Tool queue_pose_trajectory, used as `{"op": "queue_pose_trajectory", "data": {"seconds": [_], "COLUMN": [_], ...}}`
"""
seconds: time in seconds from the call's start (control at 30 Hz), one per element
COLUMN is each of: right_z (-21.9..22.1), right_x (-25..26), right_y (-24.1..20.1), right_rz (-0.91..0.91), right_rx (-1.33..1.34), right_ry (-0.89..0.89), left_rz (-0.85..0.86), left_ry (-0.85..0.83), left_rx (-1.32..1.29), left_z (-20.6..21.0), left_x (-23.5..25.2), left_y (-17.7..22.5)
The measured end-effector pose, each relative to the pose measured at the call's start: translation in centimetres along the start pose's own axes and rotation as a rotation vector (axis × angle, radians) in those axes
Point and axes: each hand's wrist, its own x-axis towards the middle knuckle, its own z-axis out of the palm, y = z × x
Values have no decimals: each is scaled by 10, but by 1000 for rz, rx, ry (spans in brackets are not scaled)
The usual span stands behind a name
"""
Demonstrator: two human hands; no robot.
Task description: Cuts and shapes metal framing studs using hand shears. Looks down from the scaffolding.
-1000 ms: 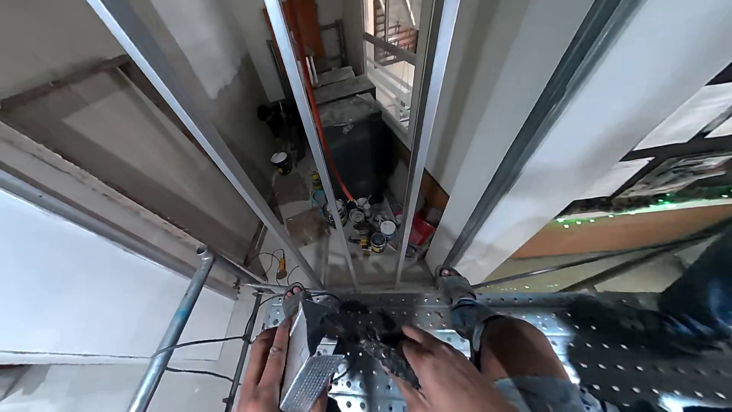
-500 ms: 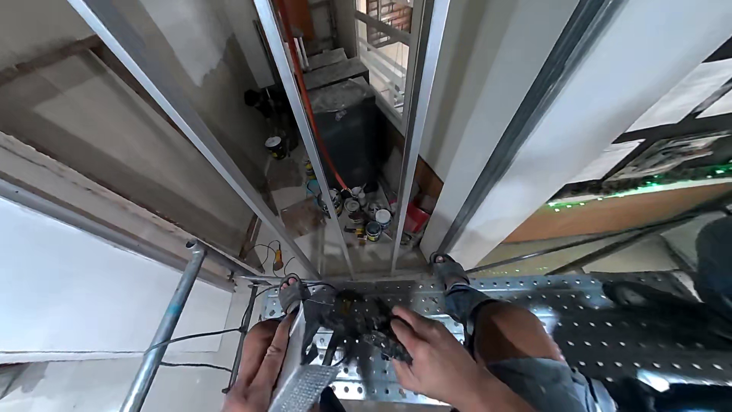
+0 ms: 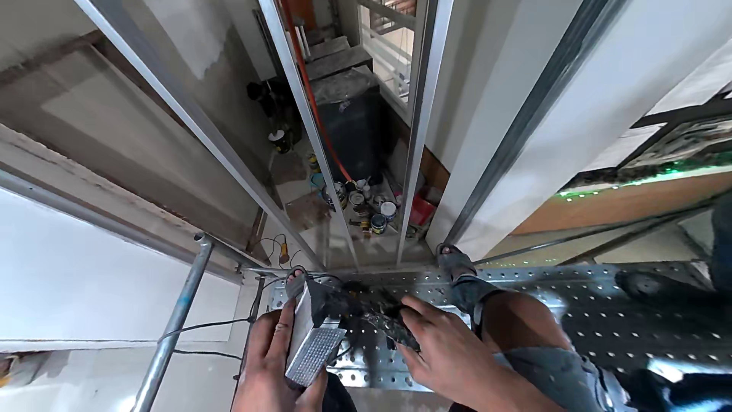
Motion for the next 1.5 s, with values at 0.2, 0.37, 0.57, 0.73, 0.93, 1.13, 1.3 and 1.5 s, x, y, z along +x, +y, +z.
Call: {"op": "queue_pose_trajectory", "data": {"seconds": [0.2, 0.37, 0.57, 0.73, 0.93, 1.13, 1.3, 1.5], "right_z": [10, -15, 2, 34, 18, -50, -100, -101], "right_x": [6, -3, -9, 10, 9, -34, -57, -56], "right_y": [20, -29, -31, 12, 33, 99, 84, 68], "right_rz": [-113, 54, -3, -236, -266, -284, -338, -331], "right_rx": [-25, 160, 40, -40, 16, -313, -430, -533], "right_ry": [90, -157, -54, 167, 144, -19, -61, -54], "left_rz": [52, 39, 29, 73, 73, 284, 364, 408], "left_ry": [-89, 63, 111, -85, -180, -92, 43, 10], "left_rx": [-117, -60, 9, -181, -207, 82, 205, 224], "left_z": [-12, -5, 5, -23, -22, 29, 65, 69], "left_x": [2, -12, -20, -8, -15, -34, -46, -53], "left_y": [-6, 2, 11, 6, 11, 13, 22, 24]}}
